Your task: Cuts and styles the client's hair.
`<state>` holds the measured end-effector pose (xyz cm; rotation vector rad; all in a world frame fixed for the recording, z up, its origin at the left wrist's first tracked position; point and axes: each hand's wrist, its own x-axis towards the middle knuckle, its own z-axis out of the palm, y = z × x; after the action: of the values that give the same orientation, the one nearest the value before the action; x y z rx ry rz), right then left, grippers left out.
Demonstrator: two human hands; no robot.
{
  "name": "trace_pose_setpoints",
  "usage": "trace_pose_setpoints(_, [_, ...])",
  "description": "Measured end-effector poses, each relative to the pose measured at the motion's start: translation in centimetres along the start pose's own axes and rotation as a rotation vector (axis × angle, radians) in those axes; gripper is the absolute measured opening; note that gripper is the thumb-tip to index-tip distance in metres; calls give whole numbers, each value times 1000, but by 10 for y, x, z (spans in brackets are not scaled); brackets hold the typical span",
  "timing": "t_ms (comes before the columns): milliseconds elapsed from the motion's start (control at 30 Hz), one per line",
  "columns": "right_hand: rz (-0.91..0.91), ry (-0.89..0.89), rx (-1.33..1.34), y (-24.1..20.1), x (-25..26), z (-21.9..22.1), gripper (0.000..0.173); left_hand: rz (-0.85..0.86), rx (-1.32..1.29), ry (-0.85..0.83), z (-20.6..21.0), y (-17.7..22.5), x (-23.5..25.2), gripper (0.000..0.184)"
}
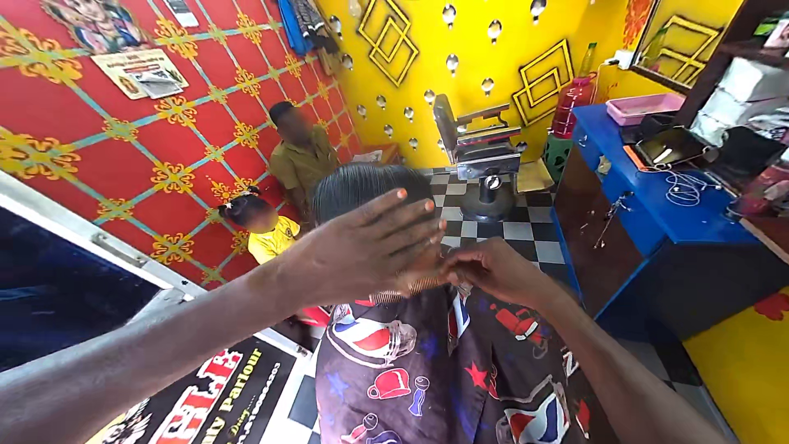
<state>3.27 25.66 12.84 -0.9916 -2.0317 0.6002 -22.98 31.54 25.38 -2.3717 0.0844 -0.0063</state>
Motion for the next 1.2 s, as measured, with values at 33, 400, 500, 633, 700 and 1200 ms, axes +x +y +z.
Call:
trace_pose_setpoints(33, [-19, -148, -2, -5, -2, -9, 13, 22, -73, 3, 0, 4, -2, 68])
trace_pose_setpoints(400, [-111, 468, 60, -54, 111, -82, 23, -983, -1090, 753, -22, -127, -16, 85])
trace_pose_setpoints(500, [-131, 227, -87, -53, 125, -78, 19, -816, -1238, 313, 9, -132, -23, 101])
trace_pose_setpoints(633, [-246, 298, -171, -50, 80, -62, 15, -392, -984, 150, -8, -84, -24, 94])
trace_pose_setpoints(700, [-317, 445, -379, -53, 52, -46, 16, -234, -739, 181, -12, -60, -23, 84])
trace_pose_setpoints(1200, [-94, 342, -274, -19, 6, 14, 16, -30, -538, 298, 9, -20, -34, 65])
